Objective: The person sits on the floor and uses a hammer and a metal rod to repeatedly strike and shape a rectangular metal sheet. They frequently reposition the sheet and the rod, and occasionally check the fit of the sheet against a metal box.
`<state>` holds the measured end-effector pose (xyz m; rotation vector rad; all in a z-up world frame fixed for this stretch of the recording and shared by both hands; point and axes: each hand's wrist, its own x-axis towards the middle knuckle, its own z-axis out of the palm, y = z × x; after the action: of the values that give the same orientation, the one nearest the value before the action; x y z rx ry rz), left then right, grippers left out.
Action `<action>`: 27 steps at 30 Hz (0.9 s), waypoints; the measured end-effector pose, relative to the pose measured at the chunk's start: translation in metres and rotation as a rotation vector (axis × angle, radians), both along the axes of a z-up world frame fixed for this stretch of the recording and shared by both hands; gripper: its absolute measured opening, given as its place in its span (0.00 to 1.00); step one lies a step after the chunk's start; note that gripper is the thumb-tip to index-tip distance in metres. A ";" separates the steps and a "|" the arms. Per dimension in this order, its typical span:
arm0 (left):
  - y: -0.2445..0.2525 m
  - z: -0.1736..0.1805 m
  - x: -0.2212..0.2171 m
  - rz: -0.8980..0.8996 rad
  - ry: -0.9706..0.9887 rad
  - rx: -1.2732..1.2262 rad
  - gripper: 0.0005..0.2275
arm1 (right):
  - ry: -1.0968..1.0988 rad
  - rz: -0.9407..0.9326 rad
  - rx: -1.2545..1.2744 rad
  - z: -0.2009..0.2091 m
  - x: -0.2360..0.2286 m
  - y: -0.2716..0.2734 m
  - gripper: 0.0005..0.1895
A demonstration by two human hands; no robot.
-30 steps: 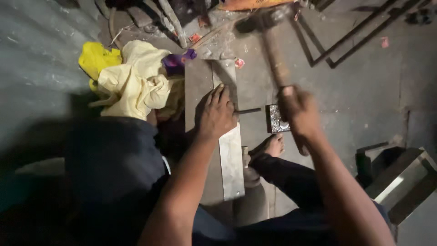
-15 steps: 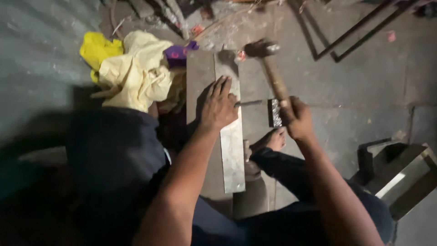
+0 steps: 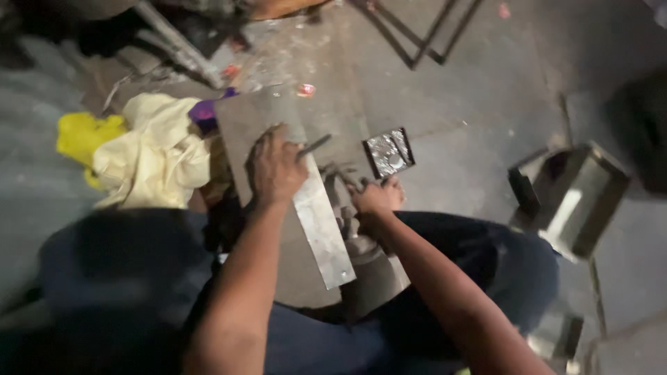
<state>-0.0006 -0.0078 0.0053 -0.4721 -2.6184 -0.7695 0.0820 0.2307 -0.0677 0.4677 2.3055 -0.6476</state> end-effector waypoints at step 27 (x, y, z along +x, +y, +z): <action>-0.097 -0.109 -0.050 0.127 -0.362 0.928 0.18 | 1.074 -0.933 0.052 0.192 0.020 0.146 0.32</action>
<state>-0.0502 -0.1048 -0.1035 0.1171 -2.1841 -1.9910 0.1017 0.3764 0.1247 1.5627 2.9966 -1.5692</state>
